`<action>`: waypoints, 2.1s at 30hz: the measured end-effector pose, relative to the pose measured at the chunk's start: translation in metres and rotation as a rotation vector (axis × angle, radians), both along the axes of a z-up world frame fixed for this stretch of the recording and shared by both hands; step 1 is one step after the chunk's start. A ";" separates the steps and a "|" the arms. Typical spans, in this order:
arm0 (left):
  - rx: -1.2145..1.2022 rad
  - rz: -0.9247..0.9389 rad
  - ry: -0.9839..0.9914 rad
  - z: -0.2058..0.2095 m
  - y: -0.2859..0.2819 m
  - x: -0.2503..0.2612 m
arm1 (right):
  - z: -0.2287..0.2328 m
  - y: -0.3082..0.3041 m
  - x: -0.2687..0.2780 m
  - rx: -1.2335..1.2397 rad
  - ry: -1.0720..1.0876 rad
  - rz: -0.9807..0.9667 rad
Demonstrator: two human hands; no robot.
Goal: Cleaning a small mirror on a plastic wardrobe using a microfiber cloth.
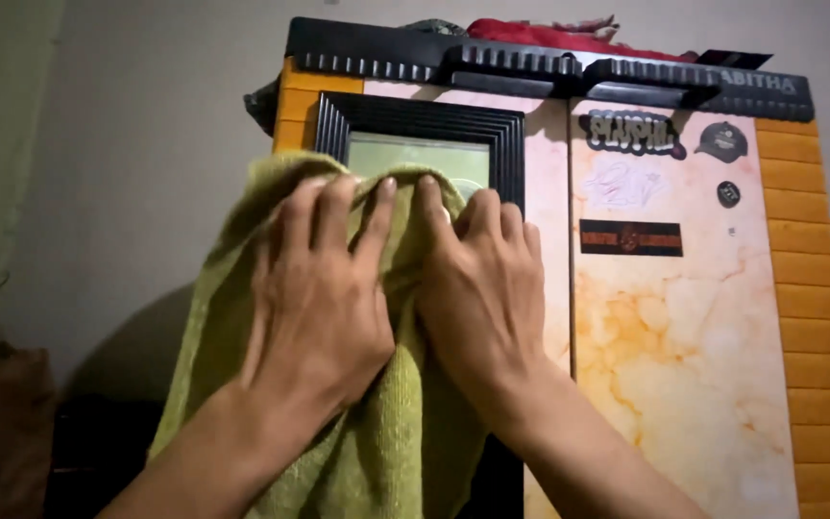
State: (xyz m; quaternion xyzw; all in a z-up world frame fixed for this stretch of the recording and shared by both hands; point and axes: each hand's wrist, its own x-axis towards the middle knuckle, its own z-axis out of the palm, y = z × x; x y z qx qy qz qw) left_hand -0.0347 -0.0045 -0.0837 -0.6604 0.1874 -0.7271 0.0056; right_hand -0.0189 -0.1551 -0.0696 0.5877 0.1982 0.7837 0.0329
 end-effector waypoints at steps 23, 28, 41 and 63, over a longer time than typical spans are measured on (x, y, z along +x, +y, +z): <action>-0.031 -0.038 0.025 0.025 0.012 0.026 | 0.048 -0.011 0.016 -0.052 -0.215 -0.042; -0.009 -0.063 -0.027 0.024 0.008 0.033 | 0.047 -0.008 0.025 -0.034 -0.206 -0.014; 0.056 0.017 -0.091 0.016 0.004 0.029 | 0.014 0.003 0.020 -0.057 -0.126 0.184; 0.043 -0.019 -0.112 -0.021 0.002 0.024 | -0.022 0.001 0.011 -0.056 -0.132 0.296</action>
